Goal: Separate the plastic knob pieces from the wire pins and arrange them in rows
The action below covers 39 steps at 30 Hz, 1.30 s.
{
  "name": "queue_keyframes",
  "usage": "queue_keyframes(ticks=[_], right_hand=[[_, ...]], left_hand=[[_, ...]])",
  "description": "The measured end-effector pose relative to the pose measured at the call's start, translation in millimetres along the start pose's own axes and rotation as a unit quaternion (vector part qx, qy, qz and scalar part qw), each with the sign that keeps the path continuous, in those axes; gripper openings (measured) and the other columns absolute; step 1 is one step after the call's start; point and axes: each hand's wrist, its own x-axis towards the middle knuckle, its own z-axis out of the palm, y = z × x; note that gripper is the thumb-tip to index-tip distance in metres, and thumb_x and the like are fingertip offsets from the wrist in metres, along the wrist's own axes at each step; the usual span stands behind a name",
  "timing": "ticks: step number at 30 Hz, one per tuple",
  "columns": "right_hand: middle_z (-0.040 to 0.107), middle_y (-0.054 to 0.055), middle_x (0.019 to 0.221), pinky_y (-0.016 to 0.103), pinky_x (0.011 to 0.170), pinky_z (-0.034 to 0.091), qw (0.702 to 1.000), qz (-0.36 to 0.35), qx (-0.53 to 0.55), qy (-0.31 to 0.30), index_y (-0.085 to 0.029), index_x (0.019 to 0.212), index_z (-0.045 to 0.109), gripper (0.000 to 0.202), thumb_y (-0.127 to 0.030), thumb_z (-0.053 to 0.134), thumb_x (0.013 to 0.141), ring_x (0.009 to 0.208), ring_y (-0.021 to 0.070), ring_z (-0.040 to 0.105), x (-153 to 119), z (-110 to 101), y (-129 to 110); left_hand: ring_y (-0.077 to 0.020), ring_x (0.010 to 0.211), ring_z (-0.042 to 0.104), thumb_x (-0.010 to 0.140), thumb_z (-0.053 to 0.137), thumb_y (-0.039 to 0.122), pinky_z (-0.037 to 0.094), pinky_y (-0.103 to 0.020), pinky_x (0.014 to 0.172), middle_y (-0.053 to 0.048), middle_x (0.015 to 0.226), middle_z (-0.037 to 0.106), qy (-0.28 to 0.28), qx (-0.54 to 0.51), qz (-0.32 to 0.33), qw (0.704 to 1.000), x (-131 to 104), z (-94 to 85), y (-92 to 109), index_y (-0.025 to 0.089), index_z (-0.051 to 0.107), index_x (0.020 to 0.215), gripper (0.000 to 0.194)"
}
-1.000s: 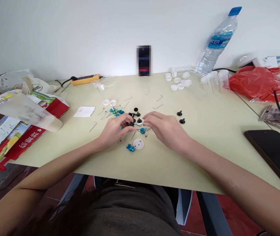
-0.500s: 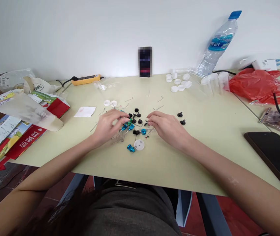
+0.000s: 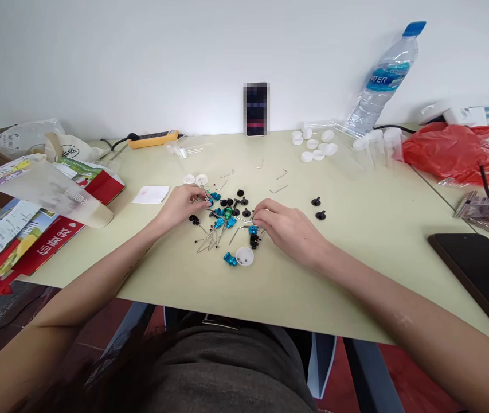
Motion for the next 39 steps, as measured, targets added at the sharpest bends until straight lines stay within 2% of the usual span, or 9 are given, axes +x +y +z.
queue_keyframes(ticks=[7,12,16,20,25,27,32,36,39], right_hand=[[0.062,0.006,0.098,0.03,0.07,0.046,0.999,0.013,0.011,0.034,-0.018,0.09,0.062,0.025,-0.025,0.039,0.096,0.077,0.0158,0.06,-0.8,-1.5,0.4],[0.062,0.006,0.093,0.03,0.067,0.044,1.0,0.01,0.013,0.009,-0.018,0.089,0.062,0.027,-0.025,0.038,0.096,0.074,0.0156,0.058,0.5,0.9,-1.5],[0.062,0.007,0.095,0.03,0.068,0.045,1.0,0.003,0.017,0.001,-0.017,0.091,0.062,0.026,-0.025,0.038,0.096,0.076,0.0164,0.059,-0.2,2.2,-3.6],[0.063,0.007,0.093,0.029,0.068,0.045,0.999,0.007,0.039,0.017,-0.018,0.09,0.063,0.025,-0.025,0.04,0.096,0.076,0.016,0.06,-0.8,0.9,-5.0],[0.065,0.0,0.071,0.025,0.062,0.044,0.992,0.054,0.087,0.073,-0.021,0.089,0.062,0.02,-0.024,0.043,0.095,0.064,0.0121,0.06,-2.5,-1.9,-12.7],[0.065,-0.002,0.067,0.023,0.059,0.043,0.99,0.063,0.078,0.099,-0.022,0.095,0.061,0.017,-0.025,0.044,0.095,0.059,0.011,0.059,-4.3,-2.9,-18.1],[0.06,-0.003,0.062,0.023,0.051,0.037,0.993,0.048,0.054,0.089,-0.022,0.09,0.059,0.016,-0.029,0.045,0.095,0.048,0.0085,0.05,-9.0,-3.5,-31.5],[0.054,-0.004,0.057,0.022,0.05,0.035,0.994,0.049,0.073,0.071,-0.021,0.085,0.06,0.022,-0.032,0.043,0.095,0.045,0.0076,0.043,-9.9,-2.1,-36.2],[0.05,-0.005,0.053,0.023,0.048,0.033,0.992,0.067,0.079,0.073,-0.021,0.084,0.061,0.026,-0.036,0.043,0.095,0.043,0.0079,0.037,-8.9,-2.1,-36.2]], left_hand=[[-0.014,0.076,0.06,0.082,0.055,0.03,0.045,-0.026,0.072,-0.003,0.094,0.067,0.134,-0.09,0.02,0.987,1.3,-6.0,8.8,0.017,0.064,0.089,0.017],[-0.0128,0.063,0.054,0.077,0.059,0.027,0.04,-0.025,0.063,-0.001,0.072,0.065,0.075,-0.04,-0.012,0.996,2.9,-2.2,8.9,0.017,0.066,0.081,0.013],[-0.011,0.064,0.053,0.073,0.062,0.023,0.04,-0.024,0.062,-0.002,0.082,0.068,0.075,-0.124,-0.037,0.989,6.4,0.8,3.5,0.015,0.066,0.076,0.009],[-0.0098,0.07,0.057,0.075,0.067,0.03,0.046,-0.023,0.065,-0.007,0.097,0.066,0.072,-0.367,-0.034,0.927,6.5,-4.9,5.0,0.013,0.065,0.082,0.018],[-0.0115,0.081,0.064,0.078,0.068,0.027,0.052,-0.025,0.078,-0.006,0.106,0.063,-0.092,-0.61,-0.061,0.784,-10.8,-6.1,33.0,0.016,0.064,0.102,0.027],[-0.0109,0.083,0.064,0.079,0.067,0.023,0.051,-0.024,0.082,-0.006,0.105,0.064,-0.137,-0.647,-0.069,0.747,-20.3,-0.9,47.0,0.016,0.065,0.104,0.026],[-0.009,0.075,0.062,0.081,0.066,0.024,0.05,-0.022,0.075,-0.006,0.095,0.067,-0.171,-0.644,-0.056,0.744,-34.6,13.1,67.9,0.015,0.067,0.104,0.025],[-0.008,0.068,0.06,0.079,0.068,0.023,0.048,-0.021,0.067,-0.004,0.085,0.068,-0.173,-0.643,-0.041,0.745,-35.2,14.5,70.5,0.015,0.067,0.097,0.019],[-0.0084,0.069,0.059,0.083,0.064,0.027,0.048,-0.022,0.07,-0.006,0.091,0.068,-0.193,-0.645,-0.037,0.738,-35.0,13.5,69.8,0.016,0.066,0.099,0.02]])
